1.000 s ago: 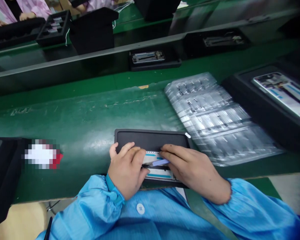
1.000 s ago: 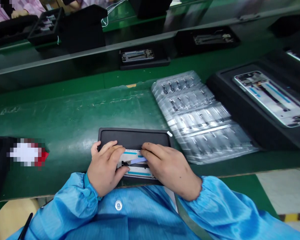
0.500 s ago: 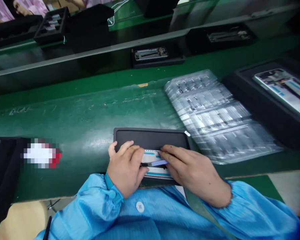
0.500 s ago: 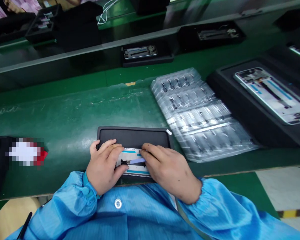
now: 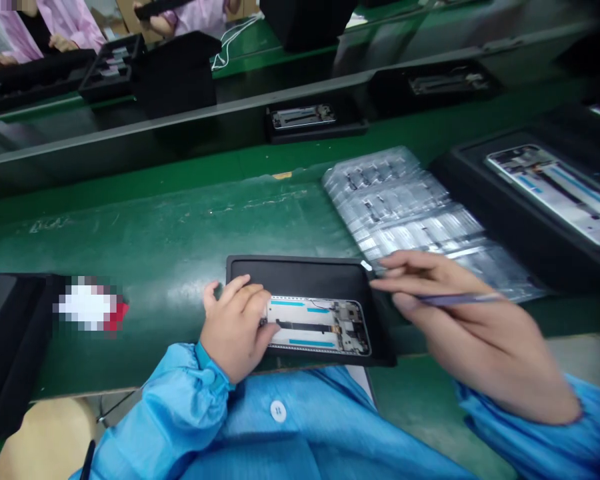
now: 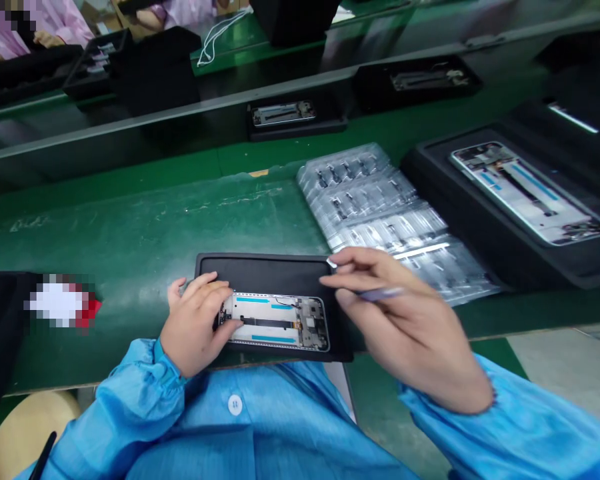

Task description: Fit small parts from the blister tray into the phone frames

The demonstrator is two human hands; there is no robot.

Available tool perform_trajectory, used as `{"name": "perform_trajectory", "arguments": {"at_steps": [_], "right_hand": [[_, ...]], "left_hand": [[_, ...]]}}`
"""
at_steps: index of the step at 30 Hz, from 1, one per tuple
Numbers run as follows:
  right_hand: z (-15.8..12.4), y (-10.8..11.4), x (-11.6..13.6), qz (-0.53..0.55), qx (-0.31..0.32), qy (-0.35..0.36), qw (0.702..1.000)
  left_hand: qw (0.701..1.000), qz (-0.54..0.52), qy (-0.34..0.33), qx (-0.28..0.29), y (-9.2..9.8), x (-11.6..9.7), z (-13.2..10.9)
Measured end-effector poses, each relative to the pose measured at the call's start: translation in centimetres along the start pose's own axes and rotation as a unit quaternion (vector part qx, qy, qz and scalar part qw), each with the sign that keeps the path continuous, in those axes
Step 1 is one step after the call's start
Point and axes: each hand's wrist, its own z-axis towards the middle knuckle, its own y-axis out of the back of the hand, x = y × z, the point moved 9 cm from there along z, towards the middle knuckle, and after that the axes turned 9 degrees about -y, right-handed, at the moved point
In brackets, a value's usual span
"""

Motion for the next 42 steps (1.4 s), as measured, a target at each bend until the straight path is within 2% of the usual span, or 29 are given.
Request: {"name": "perform_trajectory", "arguments": {"at_steps": [1, 3, 6, 8, 12, 15, 25, 32, 42], "right_hand": [[0.1, 0.5, -0.3, 0.028, -0.004, -0.017, 0.999], [0.0, 0.1, -0.5, 0.056, 0.008, -0.03, 0.998], [-0.6, -2.6, -0.8, 0.053, 0.047, -0.052, 0.996], [-1.0, -4.0, -1.3, 0.035, 0.046, -0.072, 0.996], [-1.1, -5.2, -0.9, 0.023, 0.046, -0.047, 0.998], [-1.1, -5.4, -0.4, 0.021, 0.06, -0.019, 0.998], [-1.2, -5.6, 0.1, 0.018, 0.056, 0.009, 0.998], [-1.7, -5.5, 0.9, 0.022, 0.016, 0.054, 0.998], [-1.5, -5.5, 0.6, 0.028, 0.05, 0.012, 0.998]], "left_hand": [[1.0, 0.004, 0.004, -0.006, 0.1, 0.5, -0.2], [1.0, 0.006, 0.008, -0.017, 0.2, 1.3, -0.6], [1.0, 0.002, -0.004, -0.025, 0.0, 1.9, -0.9], [1.0, 0.0, -0.012, -0.026, -0.1, 1.9, -1.1], [0.999, -0.008, -0.021, -0.029, -0.2, 1.7, -1.1], [0.999, -0.011, -0.022, -0.033, -0.1, 1.7, -1.1], [0.999, -0.01, -0.02, -0.028, 0.0, 1.6, -0.9], [0.999, -0.014, -0.026, -0.03, -0.1, 1.6, -1.0], [0.999, -0.018, -0.02, -0.024, -0.1, 1.6, -0.9]]}}
